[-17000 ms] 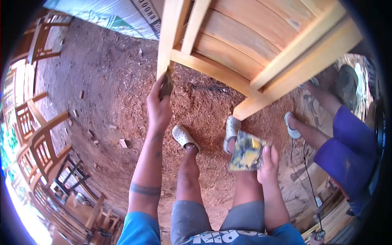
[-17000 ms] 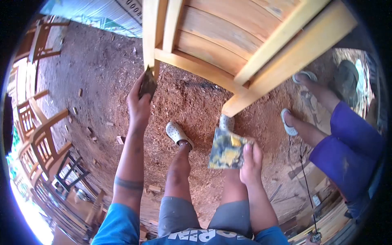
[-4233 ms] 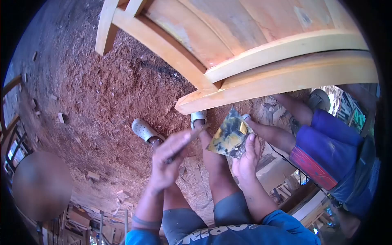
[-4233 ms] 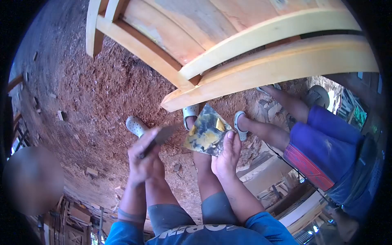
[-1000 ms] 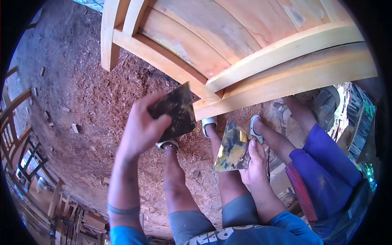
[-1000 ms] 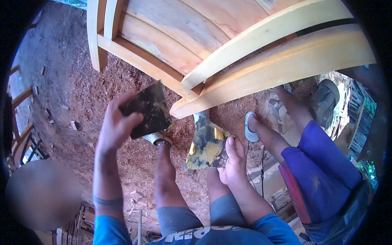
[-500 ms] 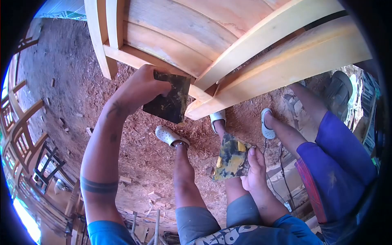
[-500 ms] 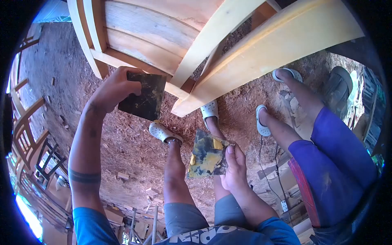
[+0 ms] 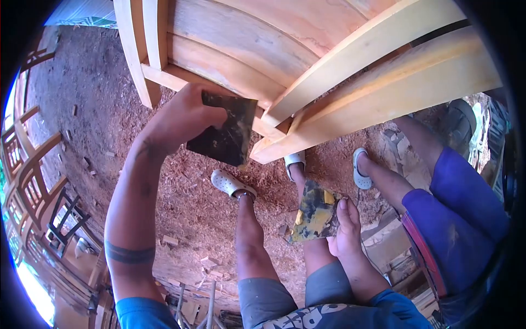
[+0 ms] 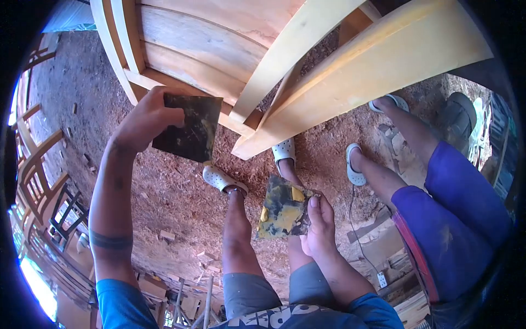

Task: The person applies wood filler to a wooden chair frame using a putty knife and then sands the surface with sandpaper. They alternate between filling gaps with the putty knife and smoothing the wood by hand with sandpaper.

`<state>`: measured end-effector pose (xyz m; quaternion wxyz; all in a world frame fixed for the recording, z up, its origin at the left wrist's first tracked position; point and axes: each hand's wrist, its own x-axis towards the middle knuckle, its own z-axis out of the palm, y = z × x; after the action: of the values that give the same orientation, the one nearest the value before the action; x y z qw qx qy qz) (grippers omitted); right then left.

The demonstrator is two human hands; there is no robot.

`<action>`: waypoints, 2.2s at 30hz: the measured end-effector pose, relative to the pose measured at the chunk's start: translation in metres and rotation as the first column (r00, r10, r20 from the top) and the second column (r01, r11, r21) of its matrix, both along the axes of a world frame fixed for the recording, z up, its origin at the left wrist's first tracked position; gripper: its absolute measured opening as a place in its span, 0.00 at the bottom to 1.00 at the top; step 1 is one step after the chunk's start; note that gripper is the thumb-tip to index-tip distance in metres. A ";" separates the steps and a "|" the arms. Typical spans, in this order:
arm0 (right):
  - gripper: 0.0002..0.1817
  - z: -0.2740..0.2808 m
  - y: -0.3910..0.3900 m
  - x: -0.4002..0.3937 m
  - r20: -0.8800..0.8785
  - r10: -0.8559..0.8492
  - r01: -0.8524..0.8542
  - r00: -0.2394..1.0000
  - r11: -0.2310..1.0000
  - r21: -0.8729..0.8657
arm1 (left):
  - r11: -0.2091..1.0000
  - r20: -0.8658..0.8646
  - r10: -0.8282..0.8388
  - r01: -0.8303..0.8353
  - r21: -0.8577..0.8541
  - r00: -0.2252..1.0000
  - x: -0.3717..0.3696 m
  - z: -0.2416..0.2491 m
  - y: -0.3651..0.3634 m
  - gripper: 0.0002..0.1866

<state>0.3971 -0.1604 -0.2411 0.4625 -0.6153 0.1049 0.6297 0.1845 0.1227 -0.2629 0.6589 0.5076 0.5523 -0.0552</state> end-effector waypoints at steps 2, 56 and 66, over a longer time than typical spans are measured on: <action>0.21 -0.005 -0.001 -0.001 -0.015 0.007 -0.006 1.000 1.000 0.029 | 0.998 -0.033 -0.063 0.062 -0.021 0.997 -0.006 -0.020 -0.001 0.21; 0.21 0.024 -0.025 -0.072 0.244 -0.127 0.100 0.962 0.988 0.120 | 0.375 0.081 0.438 -0.264 0.889 0.896 -0.078 -0.071 -0.027 0.31; 0.23 0.041 -0.024 -0.034 0.371 -0.084 0.025 0.925 0.987 0.161 | 0.759 0.037 -0.113 0.062 0.649 0.993 0.093 -0.082 -0.282 0.28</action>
<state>0.3628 -0.1847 -0.2000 0.5372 -0.6840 -0.0175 0.4932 0.2776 -0.1591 -0.3448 0.4604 0.7303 0.4886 0.1264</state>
